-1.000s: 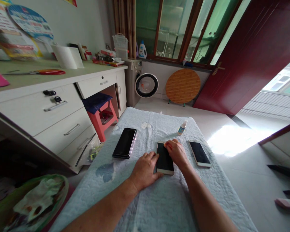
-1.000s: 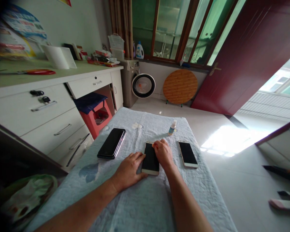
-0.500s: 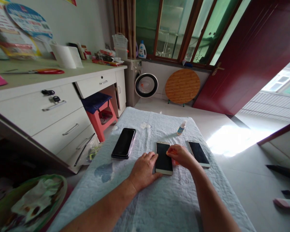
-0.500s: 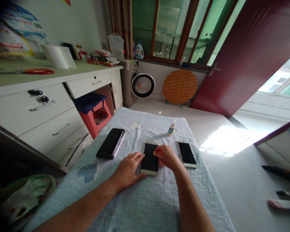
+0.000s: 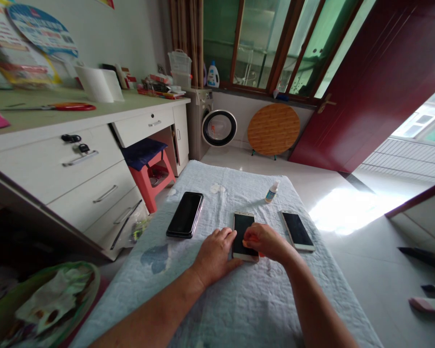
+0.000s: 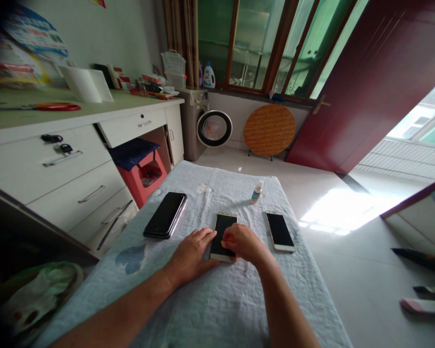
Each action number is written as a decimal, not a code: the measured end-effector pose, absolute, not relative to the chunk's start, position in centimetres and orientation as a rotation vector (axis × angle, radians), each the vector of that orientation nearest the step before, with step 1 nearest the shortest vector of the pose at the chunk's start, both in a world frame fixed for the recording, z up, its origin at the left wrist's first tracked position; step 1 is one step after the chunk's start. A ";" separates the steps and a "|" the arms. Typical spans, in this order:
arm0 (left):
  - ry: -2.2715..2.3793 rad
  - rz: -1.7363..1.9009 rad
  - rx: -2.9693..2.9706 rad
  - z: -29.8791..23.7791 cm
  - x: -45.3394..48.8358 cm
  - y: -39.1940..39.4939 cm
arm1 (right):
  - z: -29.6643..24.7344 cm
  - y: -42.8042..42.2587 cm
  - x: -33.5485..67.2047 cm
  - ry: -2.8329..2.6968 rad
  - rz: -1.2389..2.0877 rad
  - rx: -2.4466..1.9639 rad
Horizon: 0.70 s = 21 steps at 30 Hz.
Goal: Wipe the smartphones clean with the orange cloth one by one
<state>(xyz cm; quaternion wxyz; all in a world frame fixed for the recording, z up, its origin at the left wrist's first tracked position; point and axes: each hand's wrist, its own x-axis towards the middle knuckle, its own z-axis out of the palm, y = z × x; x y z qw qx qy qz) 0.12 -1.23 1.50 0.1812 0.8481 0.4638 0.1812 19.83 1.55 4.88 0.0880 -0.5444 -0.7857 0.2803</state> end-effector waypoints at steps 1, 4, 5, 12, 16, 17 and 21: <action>1.306 0.510 2.390 1.6 0.1 -1.3 | 4.5 1.8 19.7 -2.320 0.726 -1.628; 1.317 0.491 2.379 1.8 0.2 -1.3 | 3.4 2.6 19.6 -2.216 0.570 -1.658; 1.325 0.482 2.379 1.9 0.2 -1.3 | 3.0 2.9 19.6 -2.177 0.532 -1.668; 1.339 0.495 2.396 1.8 0.3 -1.2 | 1.3 4.2 20.3 -1.940 0.313 -1.826; 1.337 0.510 2.403 1.8 0.3 -1.3 | 1.0 4.6 20.7 -1.885 0.238 -1.900; 1.339 0.511 2.404 1.8 0.3 -1.3 | 1.0 4.6 20.7 -1.874 0.225 -1.917; 1.332 0.508 2.408 1.7 0.3 -1.3 | 0.9 4.6 20.7 -1.857 0.211 -1.957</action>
